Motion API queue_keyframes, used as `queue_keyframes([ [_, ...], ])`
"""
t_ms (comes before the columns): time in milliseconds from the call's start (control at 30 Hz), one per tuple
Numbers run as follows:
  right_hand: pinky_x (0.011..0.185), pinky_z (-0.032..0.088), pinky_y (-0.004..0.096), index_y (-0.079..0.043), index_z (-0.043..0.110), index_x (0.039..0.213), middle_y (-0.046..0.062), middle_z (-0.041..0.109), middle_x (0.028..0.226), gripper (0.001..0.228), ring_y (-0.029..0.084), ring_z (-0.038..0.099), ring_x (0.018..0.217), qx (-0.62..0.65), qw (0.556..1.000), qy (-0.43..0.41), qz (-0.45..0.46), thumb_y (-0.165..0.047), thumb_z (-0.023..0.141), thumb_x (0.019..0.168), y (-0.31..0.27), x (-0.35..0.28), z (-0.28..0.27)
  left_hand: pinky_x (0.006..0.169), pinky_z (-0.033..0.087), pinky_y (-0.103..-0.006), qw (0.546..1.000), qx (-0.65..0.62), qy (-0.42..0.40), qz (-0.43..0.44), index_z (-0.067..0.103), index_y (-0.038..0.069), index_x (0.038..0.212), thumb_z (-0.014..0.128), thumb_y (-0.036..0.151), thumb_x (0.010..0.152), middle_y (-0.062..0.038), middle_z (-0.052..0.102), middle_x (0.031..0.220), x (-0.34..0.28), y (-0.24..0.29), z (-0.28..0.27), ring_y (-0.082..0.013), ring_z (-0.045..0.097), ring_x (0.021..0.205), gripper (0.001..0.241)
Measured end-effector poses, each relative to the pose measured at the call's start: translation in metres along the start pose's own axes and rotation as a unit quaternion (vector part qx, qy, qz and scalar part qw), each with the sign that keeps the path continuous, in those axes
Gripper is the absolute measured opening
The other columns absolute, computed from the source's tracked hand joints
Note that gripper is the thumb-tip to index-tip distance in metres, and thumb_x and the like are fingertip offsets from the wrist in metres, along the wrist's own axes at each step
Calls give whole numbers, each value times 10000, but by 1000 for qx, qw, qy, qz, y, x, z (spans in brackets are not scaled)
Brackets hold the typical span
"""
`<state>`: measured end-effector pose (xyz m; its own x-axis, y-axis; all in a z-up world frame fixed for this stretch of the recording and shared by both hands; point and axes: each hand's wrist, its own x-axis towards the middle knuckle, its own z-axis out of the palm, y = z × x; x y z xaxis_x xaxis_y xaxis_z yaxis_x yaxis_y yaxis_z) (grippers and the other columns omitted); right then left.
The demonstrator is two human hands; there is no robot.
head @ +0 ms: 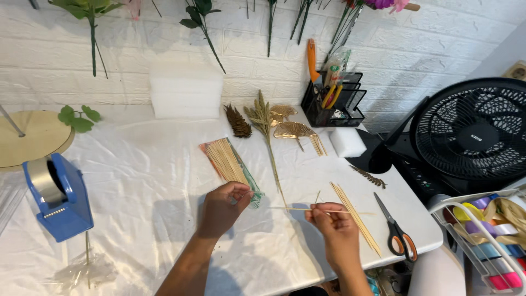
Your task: The person tapes several wooden skewers together to create reinforced floral picks on a work table.
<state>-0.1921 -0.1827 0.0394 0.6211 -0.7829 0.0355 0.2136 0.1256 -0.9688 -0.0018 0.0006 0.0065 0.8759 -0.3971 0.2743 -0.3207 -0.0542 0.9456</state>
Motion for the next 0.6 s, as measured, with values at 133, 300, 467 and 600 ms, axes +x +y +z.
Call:
queue_keyframes([
  [133,802,665,334,24,731,967,197,824,891,142,241,812,823,-53,996,14,-71,34,781,835,24,-22,43,686,582,-194,1000,-6,-13,4,804,128,883,821,196,839,39,803,798,-2,4,-1,-61,699,703,82],
  [300,799,628,253,-29,783,942,123,847,984,109,151,782,883,-120,989,18,-88,-7,790,836,52,-18,76,676,573,-205,999,20,-14,42,804,147,874,814,199,842,48,799,782,-1,2,-1,-63,705,700,63],
  [467,737,582,259,-118,785,1042,44,717,1087,203,143,711,753,-228,958,-48,-167,-128,788,839,56,-22,92,660,560,-200,999,20,-14,29,824,142,885,810,184,836,51,805,783,0,3,-1,-55,676,654,66],
  [600,627,474,242,-90,710,994,-1,559,699,133,99,535,632,-226,971,-28,-78,-80,727,862,56,-36,72,715,597,-195,999,-25,-3,29,828,96,918,805,149,844,8,821,825,1,3,-4,-63,725,721,94],
])
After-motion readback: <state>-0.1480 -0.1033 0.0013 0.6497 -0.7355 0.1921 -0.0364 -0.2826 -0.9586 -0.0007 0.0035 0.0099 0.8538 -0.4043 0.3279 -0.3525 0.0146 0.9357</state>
